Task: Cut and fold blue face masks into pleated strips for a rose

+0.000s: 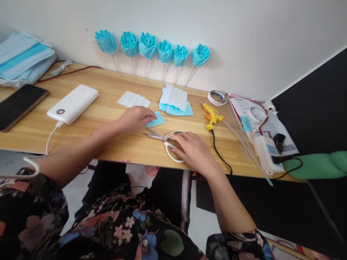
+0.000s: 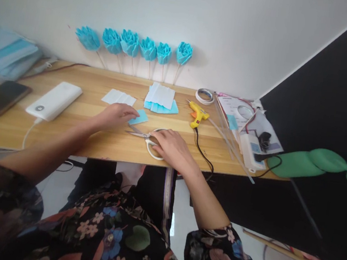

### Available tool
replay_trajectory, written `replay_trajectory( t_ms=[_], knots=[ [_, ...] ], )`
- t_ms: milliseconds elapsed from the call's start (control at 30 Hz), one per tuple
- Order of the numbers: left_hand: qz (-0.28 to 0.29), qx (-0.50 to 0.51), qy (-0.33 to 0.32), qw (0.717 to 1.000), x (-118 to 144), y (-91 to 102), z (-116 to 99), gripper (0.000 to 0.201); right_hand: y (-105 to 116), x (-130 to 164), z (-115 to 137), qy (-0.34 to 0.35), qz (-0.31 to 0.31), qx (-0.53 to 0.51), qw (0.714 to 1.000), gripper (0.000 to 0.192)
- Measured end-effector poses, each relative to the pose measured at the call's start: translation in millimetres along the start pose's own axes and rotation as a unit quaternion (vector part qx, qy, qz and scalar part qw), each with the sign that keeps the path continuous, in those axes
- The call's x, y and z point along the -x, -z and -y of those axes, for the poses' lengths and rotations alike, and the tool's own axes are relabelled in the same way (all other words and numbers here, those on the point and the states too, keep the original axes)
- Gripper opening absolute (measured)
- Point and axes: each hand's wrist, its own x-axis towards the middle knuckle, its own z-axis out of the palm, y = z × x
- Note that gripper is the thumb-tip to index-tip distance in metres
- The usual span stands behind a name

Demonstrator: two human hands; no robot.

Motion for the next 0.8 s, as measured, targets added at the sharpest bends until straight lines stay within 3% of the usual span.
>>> replay_trajectory(
  t_ms=[133, 267, 433, 567, 633, 700, 800],
  knots=[
    [-0.055, 0.032, 0.024, 0.998, -13.0, 26.2, 12.0, 0.014, 15.1, 13.6, -21.3, -0.010, -0.021, 0.020, 1.000, 0.043],
    [-0.133, 0.009, 0.049, 0.990, -30.9, 45.2, 38.0, 0.005, 28.9, 3.1, -32.1, -0.022, -0.039, 0.007, 0.999, 0.035],
    [-0.086, -0.097, 0.113, 0.985, -38.1, 31.0, 54.1, 0.019, 29.8, -40.6, -17.4, 0.008, -0.092, -0.099, 0.991, 0.034],
    [-0.091, -0.148, 0.096, 0.980, -35.7, 18.3, 53.6, 0.017, 20.7, -85.4, -14.3, 0.005, -0.114, -0.190, 0.975, 0.034],
    [-0.112, -0.090, 0.091, 0.985, -34.4, 18.0, 51.9, 0.017, 14.3, -108.6, -19.8, -0.005, -0.126, -0.236, 0.964, 0.038],
    [-0.133, 0.058, 0.091, 0.985, -33.1, 20.7, 48.7, 0.019, 8.1, -130.4, -26.9, -0.024, -0.137, -0.292, 0.946, 0.045],
    [-0.125, 0.330, 0.057, 0.934, -30.6, 26.5, 40.6, 0.033, 1.7, -154.0, -32.2, -0.043, -0.143, -0.386, 0.911, 0.060]
  ],
)
